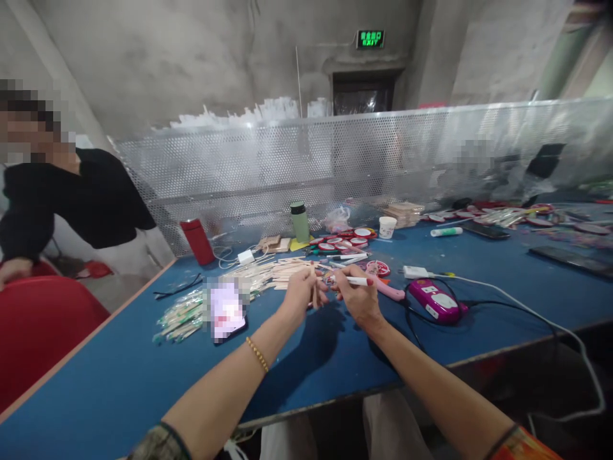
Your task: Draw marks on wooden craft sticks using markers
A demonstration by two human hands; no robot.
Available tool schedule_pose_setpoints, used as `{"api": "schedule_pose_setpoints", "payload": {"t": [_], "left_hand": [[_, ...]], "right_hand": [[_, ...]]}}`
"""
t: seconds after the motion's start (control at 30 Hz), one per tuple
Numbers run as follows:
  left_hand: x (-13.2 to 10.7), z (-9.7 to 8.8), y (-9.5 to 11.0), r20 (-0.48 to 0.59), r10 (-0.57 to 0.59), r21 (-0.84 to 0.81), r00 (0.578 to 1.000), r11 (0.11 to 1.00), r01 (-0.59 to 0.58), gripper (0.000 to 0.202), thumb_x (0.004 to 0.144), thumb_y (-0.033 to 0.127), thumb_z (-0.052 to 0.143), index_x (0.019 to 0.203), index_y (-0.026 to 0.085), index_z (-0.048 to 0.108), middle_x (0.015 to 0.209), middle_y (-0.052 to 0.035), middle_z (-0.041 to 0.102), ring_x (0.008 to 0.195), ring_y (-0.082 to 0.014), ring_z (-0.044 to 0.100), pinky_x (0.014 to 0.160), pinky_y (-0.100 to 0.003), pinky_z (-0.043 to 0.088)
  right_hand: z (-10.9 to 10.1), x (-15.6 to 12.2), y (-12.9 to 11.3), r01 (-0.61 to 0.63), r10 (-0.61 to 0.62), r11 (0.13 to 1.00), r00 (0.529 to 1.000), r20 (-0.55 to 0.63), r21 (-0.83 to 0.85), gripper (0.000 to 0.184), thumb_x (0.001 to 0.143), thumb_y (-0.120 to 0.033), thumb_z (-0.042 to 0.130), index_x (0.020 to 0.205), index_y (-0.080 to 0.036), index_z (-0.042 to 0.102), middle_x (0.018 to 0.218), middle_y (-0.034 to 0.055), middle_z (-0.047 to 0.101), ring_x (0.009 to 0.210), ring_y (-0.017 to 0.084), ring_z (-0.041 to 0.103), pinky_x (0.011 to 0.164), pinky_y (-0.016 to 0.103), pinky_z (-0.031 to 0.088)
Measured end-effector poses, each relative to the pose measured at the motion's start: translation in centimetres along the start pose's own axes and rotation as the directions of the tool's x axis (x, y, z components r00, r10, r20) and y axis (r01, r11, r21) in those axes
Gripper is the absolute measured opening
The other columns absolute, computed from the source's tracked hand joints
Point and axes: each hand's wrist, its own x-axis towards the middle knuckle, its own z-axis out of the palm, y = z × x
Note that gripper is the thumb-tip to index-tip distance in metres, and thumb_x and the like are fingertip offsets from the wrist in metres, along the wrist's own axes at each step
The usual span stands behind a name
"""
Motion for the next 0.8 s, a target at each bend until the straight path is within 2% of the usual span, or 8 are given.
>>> {"api": "schedule_pose_setpoints", "payload": {"t": [0.07,0.1,0.17,0.23,0.37,0.57,0.67,0.8], "left_hand": [[1.7,0.3,2.4,-0.099,0.043,0.042,0.994,0.998,-0.039,0.002,0.083,0.016,0.052,0.085,0.015,0.053,0.049,0.0018,0.059,0.032,-0.0106,0.05,0.037,-0.019,0.033],[2.4,0.4,3.5,-0.134,0.061,0.05,0.989,0.997,-0.055,0.006,0.084,0.013,0.048,0.086,0.015,0.053,0.048,0.0021,0.058,0.033,-0.0108,0.05,0.038,-0.02,0.034],[3.4,0.7,5.3,-0.153,0.075,0.049,0.985,0.996,-0.069,0.012,0.084,0.009,0.044,0.089,0.015,0.053,0.048,0.0028,0.057,0.034,-0.0107,0.05,0.04,-0.02,0.034],[3.3,1.0,5.7,-0.156,0.079,0.049,0.985,0.996,-0.072,0.013,0.083,0.008,0.044,0.089,0.015,0.054,0.049,0.0028,0.057,0.034,-0.0102,0.05,0.041,-0.02,0.034],[0.7,1.0,2.9,-0.061,0.049,0.039,0.997,0.998,-0.047,0.005,0.081,0.018,0.053,0.086,0.017,0.054,0.051,0.0025,0.059,0.032,-0.0117,0.049,0.037,-0.021,0.032],[-3.1,0.6,-1.8,0.027,-0.068,-0.015,0.997,0.998,0.068,0.013,0.078,0.028,0.057,0.084,0.018,0.052,0.053,0.0015,0.061,0.036,-0.014,0.055,0.033,-0.021,0.033],[-3.6,0.3,-2.8,0.065,-0.055,-0.069,0.996,0.996,0.06,0.026,0.076,0.039,0.064,0.086,0.018,0.051,0.054,0.0014,0.062,0.036,-0.0136,0.057,0.033,-0.02,0.033],[-4.1,0.1,-3.5,0.151,-0.05,-0.127,0.987,0.989,0.07,0.042,0.072,0.05,0.07,0.09,0.018,0.051,0.059,0.0007,0.064,0.042,-0.015,0.062,0.039,-0.021,0.043]], "right_hand": [[0.1,0.0,0.2,-0.02,0.02,1.0,1.0,0.01,0.01,0.032,0.083,-0.049,0.058,0.067,-0.021,0.057,0.053,-0.0004,0.063,0.038,0.013,0.055,0.038,0.024,0.043],[0.1,0.0,0.3,-0.029,0.028,0.999,1.0,0.011,0.016,0.032,0.083,-0.049,0.059,0.068,-0.021,0.057,0.053,-0.0005,0.062,0.037,0.013,0.055,0.038,0.023,0.043],[0.0,0.0,0.4,-0.042,0.042,0.999,0.999,0.012,0.03,0.032,0.083,-0.049,0.059,0.068,-0.02,0.057,0.052,-0.001,0.062,0.037,0.012,0.054,0.037,0.022,0.043],[-0.1,0.0,0.3,-0.043,0.043,0.998,0.999,0.01,0.044,0.031,0.082,-0.048,0.06,0.068,-0.02,0.058,0.051,-0.0011,0.062,0.037,0.012,0.055,0.038,0.022,0.043],[-0.3,-0.1,-0.3,-0.014,0.015,0.997,1.0,-0.017,0.073,0.029,0.083,-0.044,0.059,0.067,-0.021,0.057,0.053,-0.0008,0.062,0.038,0.013,0.055,0.039,0.024,0.045],[-0.5,-0.1,-1.0,0.037,-0.029,0.996,0.995,-0.091,0.084,0.026,0.083,-0.041,0.06,0.066,-0.021,0.057,0.053,-0.0009,0.061,0.04,0.013,0.055,0.041,0.025,0.046],[-0.6,-0.2,-1.0,0.037,-0.036,0.997,0.999,-0.027,0.068,0.026,0.084,-0.04,0.058,0.067,-0.021,0.056,0.053,-0.0009,0.061,0.039,0.012,0.054,0.041,0.024,0.045],[-0.5,-0.6,-0.8,0.055,-0.059,0.998,0.991,0.117,0.038,0.028,0.085,-0.043,0.057,0.068,-0.021,0.056,0.054,-0.0011,0.06,0.04,0.012,0.054,0.041,0.023,0.044]]}}
